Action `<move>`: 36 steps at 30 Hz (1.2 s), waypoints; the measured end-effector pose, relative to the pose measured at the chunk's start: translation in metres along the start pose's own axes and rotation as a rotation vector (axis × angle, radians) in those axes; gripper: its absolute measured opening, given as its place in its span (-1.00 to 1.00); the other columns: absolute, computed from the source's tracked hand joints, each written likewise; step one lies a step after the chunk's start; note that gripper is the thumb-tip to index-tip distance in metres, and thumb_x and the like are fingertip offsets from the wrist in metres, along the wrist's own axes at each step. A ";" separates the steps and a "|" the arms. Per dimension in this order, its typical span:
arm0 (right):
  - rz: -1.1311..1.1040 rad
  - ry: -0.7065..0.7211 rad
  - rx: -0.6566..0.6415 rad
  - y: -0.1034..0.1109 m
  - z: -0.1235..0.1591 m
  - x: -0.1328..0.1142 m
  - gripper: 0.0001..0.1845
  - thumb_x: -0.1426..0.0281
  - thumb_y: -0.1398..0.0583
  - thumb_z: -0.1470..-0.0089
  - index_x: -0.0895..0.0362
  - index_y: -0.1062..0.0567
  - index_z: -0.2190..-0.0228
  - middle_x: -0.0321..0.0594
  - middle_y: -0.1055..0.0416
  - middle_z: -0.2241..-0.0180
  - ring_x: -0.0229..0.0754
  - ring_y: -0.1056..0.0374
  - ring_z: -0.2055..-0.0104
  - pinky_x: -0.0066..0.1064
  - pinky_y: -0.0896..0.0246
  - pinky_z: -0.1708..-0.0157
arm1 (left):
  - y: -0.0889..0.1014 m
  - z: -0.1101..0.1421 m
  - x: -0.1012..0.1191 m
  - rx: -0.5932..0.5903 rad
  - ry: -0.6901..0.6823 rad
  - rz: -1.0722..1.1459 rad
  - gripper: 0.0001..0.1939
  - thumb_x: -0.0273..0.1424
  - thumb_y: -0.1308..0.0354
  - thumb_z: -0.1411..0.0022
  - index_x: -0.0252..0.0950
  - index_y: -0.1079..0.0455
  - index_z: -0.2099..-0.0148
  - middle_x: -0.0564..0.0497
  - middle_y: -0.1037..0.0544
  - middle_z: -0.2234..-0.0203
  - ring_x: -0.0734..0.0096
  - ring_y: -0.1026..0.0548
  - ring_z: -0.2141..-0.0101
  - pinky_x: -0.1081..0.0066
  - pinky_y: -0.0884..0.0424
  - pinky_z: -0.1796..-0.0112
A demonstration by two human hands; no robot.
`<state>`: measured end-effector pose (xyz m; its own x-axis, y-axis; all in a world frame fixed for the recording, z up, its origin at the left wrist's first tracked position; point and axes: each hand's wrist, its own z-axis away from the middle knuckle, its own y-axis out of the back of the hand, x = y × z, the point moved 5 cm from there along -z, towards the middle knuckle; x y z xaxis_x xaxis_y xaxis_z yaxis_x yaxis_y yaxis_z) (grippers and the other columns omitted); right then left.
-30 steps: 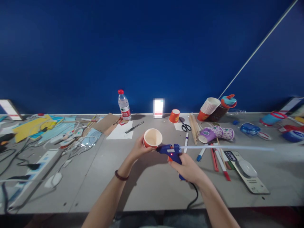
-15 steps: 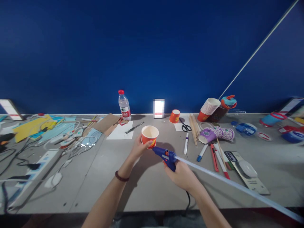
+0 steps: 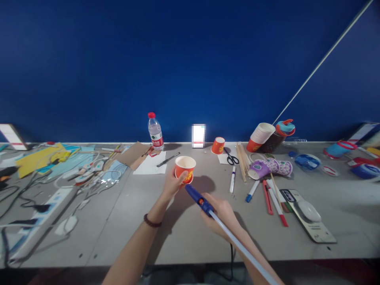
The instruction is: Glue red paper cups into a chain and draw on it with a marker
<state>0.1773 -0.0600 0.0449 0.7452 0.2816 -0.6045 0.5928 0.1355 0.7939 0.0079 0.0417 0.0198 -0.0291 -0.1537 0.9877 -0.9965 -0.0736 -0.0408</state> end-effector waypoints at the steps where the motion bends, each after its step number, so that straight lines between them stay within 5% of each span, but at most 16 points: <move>1: 0.023 0.024 -0.006 0.000 -0.001 0.000 -0.72 0.46 -0.11 0.06 0.06 -0.43 0.24 -0.25 -0.51 0.40 -0.16 -0.42 0.42 -0.51 -0.06 0.47 | 0.000 0.000 0.000 -0.001 0.005 0.002 -0.52 -0.04 -0.29 0.07 -0.32 -0.46 0.22 -0.06 -0.57 0.41 0.26 -0.52 0.39 0.32 -0.46 0.36; 9: 0.067 -0.041 -0.038 0.004 0.000 0.002 -0.69 0.47 -0.12 0.09 0.04 -0.48 0.23 -0.28 -0.51 0.42 -0.15 -0.43 0.43 -0.49 -0.09 0.44 | 0.016 -0.008 -0.006 0.097 -0.004 0.004 -0.47 -0.02 -0.30 0.07 -0.33 -0.44 0.18 -0.09 -0.58 0.32 0.22 -0.54 0.30 0.33 -0.43 0.27; 19: -0.587 -0.249 0.039 -0.007 0.006 0.041 -0.67 0.15 -0.09 -0.13 0.16 -0.45 0.31 -0.34 -0.30 0.64 -0.24 -0.27 0.61 -0.44 -0.22 0.58 | 0.013 -0.006 -0.005 0.105 0.106 0.185 -0.42 0.06 -0.21 0.01 -0.33 -0.40 0.14 -0.11 -0.59 0.33 0.20 -0.55 0.34 0.29 -0.43 0.29; 25: -0.762 -0.444 0.056 -0.021 -0.002 0.066 -0.69 0.10 -0.07 -0.08 0.11 -0.29 0.40 -0.49 -0.18 0.66 -0.33 -0.22 0.72 -0.53 -0.16 0.73 | 0.021 -0.012 -0.009 0.087 0.066 0.302 -0.38 0.02 -0.26 0.02 -0.32 -0.36 0.04 -0.09 -0.57 0.29 0.24 -0.54 0.31 0.31 -0.45 0.27; 32: -0.561 -0.509 -0.097 -0.031 -0.013 0.069 -0.66 0.09 -0.04 -0.10 0.12 -0.34 0.38 -0.45 -0.21 0.63 -0.34 -0.19 0.74 -0.54 -0.13 0.76 | 0.024 -0.012 -0.014 0.056 0.181 0.420 -0.30 0.15 -0.19 0.04 -0.31 -0.42 0.05 -0.13 -0.59 0.26 0.20 -0.55 0.27 0.31 -0.46 0.28; 36: -0.314 -0.477 -0.134 -0.025 -0.023 0.064 -0.61 0.10 -0.02 -0.15 0.14 -0.39 0.46 -0.26 -0.39 0.58 -0.25 -0.36 0.57 -0.49 -0.22 0.55 | 0.025 -0.011 -0.012 0.044 0.266 0.453 -0.26 0.24 -0.17 0.13 -0.31 -0.44 0.16 -0.11 -0.59 0.36 0.24 -0.55 0.39 0.33 -0.47 0.39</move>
<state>0.2026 -0.0236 -0.0122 0.6139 -0.2459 -0.7501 0.7866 0.2708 0.5550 -0.0174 0.0528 0.0088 -0.4812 0.0751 0.8734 -0.8751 -0.1001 -0.4735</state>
